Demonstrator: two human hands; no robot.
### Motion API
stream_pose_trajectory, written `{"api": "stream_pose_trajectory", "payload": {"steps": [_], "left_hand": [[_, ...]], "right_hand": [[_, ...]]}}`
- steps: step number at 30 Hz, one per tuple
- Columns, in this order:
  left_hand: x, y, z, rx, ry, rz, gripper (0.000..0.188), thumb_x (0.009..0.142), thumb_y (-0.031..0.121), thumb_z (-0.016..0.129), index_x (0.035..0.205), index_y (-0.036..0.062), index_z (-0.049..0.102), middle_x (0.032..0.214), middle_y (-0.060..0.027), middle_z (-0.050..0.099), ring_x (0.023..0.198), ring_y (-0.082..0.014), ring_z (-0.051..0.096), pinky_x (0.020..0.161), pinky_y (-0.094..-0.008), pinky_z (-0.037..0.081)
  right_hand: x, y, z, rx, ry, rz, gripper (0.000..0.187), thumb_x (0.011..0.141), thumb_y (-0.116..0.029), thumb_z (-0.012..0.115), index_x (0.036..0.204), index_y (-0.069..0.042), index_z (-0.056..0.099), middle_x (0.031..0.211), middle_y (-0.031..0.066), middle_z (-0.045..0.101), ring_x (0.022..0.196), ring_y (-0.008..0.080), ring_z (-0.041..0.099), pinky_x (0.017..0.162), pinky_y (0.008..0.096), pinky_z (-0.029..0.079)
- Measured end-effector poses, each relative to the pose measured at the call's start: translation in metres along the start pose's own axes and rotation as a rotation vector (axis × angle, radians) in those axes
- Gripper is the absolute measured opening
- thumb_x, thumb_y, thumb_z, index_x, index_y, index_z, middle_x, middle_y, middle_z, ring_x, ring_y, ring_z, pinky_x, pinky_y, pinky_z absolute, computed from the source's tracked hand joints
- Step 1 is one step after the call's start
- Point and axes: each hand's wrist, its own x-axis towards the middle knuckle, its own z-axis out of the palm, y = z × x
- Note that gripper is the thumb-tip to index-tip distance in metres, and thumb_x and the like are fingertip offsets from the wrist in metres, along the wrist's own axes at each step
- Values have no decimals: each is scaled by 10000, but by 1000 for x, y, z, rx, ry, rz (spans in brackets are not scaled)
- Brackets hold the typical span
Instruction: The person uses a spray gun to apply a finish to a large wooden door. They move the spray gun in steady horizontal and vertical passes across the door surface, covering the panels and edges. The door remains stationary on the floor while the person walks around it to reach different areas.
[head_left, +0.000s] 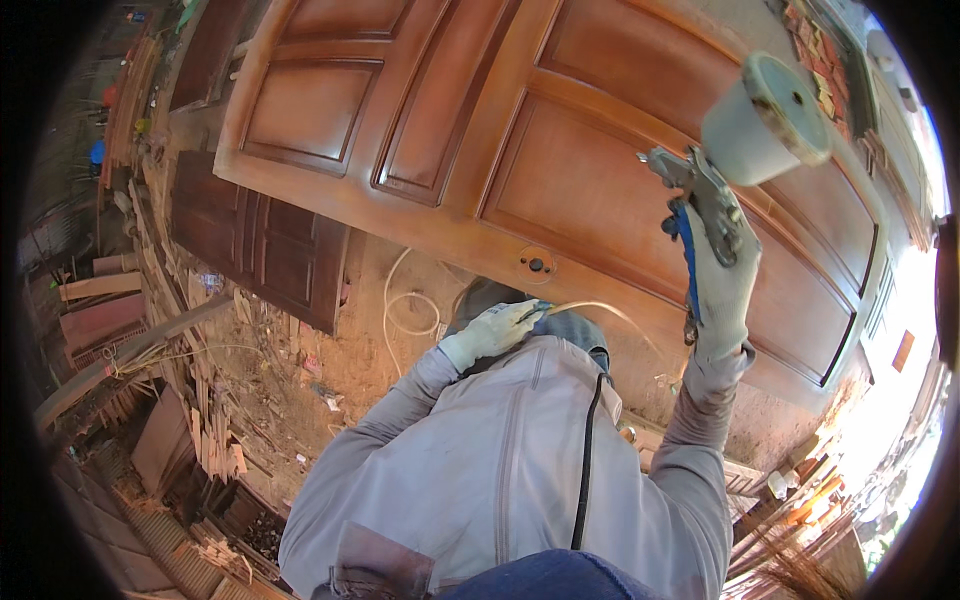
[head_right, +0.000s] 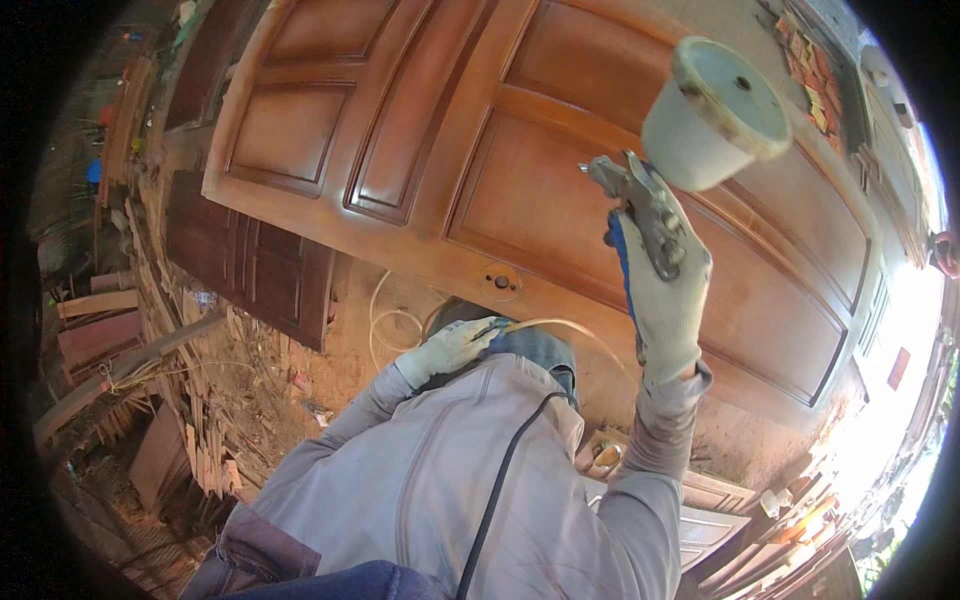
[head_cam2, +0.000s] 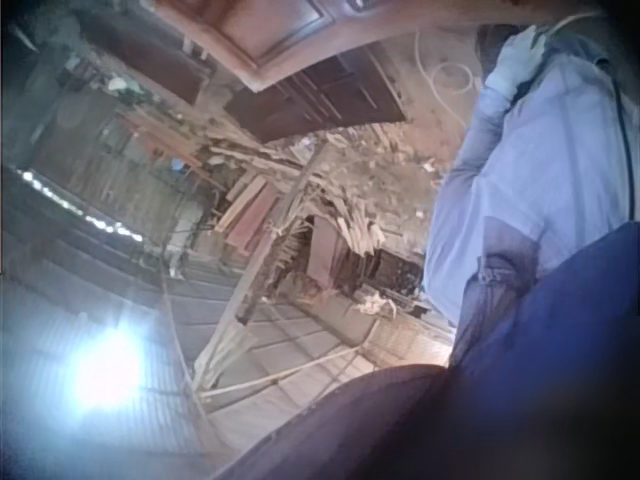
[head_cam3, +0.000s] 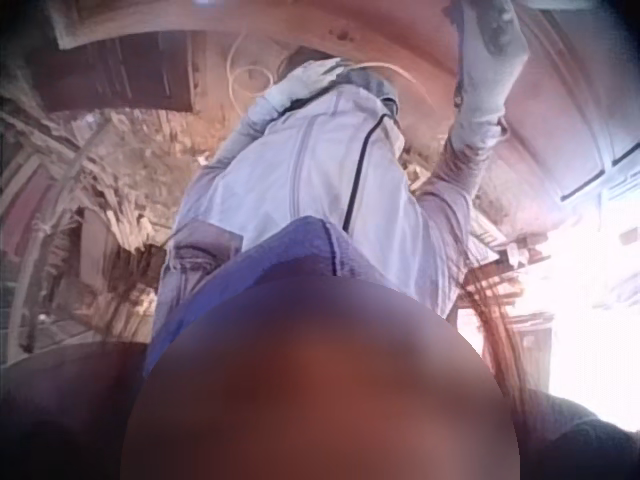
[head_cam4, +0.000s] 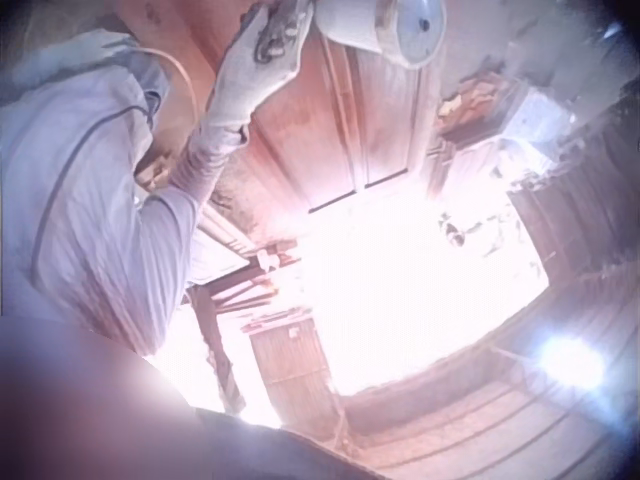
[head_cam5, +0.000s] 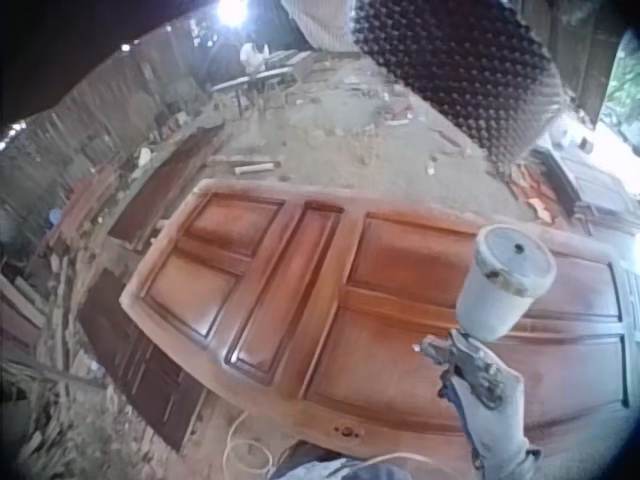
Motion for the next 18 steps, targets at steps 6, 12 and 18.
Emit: {"api": "stream_pose_trajectory", "payload": {"steps": [6,12,18], "left_hand": [[5,5,-12,-86,-23,-211,439,1001,308,484,1300,-7,551,1296,-219,579,1157,-371,571,988,-426,455],[13,0,-5,19,-41,-96,442,1003,331,475,1314,25,546,1290,-204,588,1177,-361,565,982,-437,459],[9,-12,-9,263,1,70,406,981,236,493,1337,48,538,1339,-188,558,1206,-340,551,1000,-424,459]], "right_hand": [[58,6,-16,-8,-194,-2,238,915,-194,664,1090,-33,672,851,18,687,687,64,611,543,184,403],[140,13,-12,-86,-44,-162,253,912,-204,675,1086,-21,682,828,18,689,679,76,625,535,203,433],[166,3,-3,74,108,-268,322,897,-121,674,1195,-1,662,825,21,674,696,73,594,624,257,511]]}}
